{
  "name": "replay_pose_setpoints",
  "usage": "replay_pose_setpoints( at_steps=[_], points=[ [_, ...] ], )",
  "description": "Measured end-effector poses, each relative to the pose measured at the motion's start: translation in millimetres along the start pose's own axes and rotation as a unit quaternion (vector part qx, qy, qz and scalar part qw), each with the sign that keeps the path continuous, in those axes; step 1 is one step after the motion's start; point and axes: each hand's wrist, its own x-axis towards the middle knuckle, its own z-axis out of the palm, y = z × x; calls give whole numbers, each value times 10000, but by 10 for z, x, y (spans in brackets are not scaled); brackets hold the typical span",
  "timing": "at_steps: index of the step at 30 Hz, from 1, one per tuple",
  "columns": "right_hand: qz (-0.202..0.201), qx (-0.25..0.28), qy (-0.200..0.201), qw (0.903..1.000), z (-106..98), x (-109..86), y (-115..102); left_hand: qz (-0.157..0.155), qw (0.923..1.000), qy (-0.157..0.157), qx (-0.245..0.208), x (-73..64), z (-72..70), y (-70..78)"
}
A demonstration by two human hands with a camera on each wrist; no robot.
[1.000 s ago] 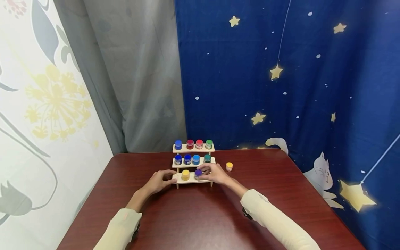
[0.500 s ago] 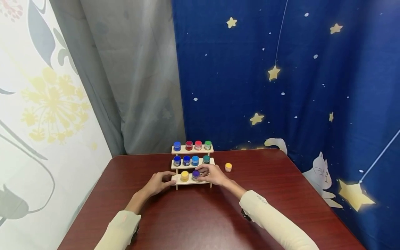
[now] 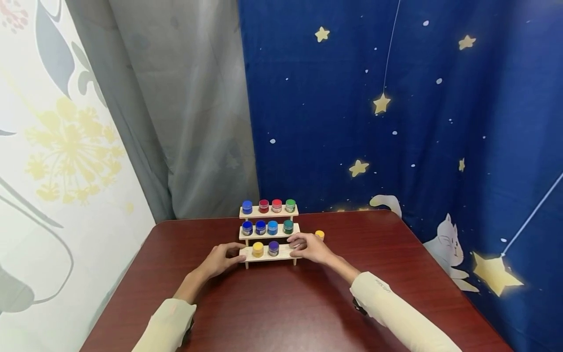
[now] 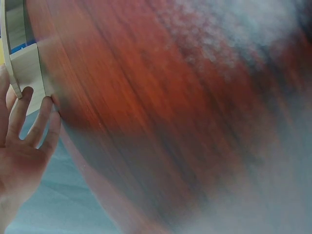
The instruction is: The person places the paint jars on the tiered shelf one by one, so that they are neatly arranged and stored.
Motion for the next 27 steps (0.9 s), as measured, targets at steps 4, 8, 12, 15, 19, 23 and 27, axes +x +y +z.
replay_pose_setpoints(
  at_steps=[4,8,12,15,19,23,27],
  points=[
    [-32,173,72,9998,-54,-62,59,-23,10000,11,-48,-8,0,-11],
    [-87,78,202,9997,-112,-102,106,-9,10000,31,-19,-5,-2,-26],
    [2,-142,318,9994,-165,-159,171,21,10000,0,-48,-6,-6,-15],
    [14,-213,382,9990,-199,-207,234,32,10000,6,-61,-6,-4,-11],
    [101,-224,450,9987,-248,-257,300,34,10000,32,-36,3,-1,-23],
    [236,-191,499,9983,-299,-298,355,63,10000,10,-71,8,0,-25],
    [209,-192,540,9981,-354,-331,411,82,10000,5,-45,2,-2,-32]
  ],
)
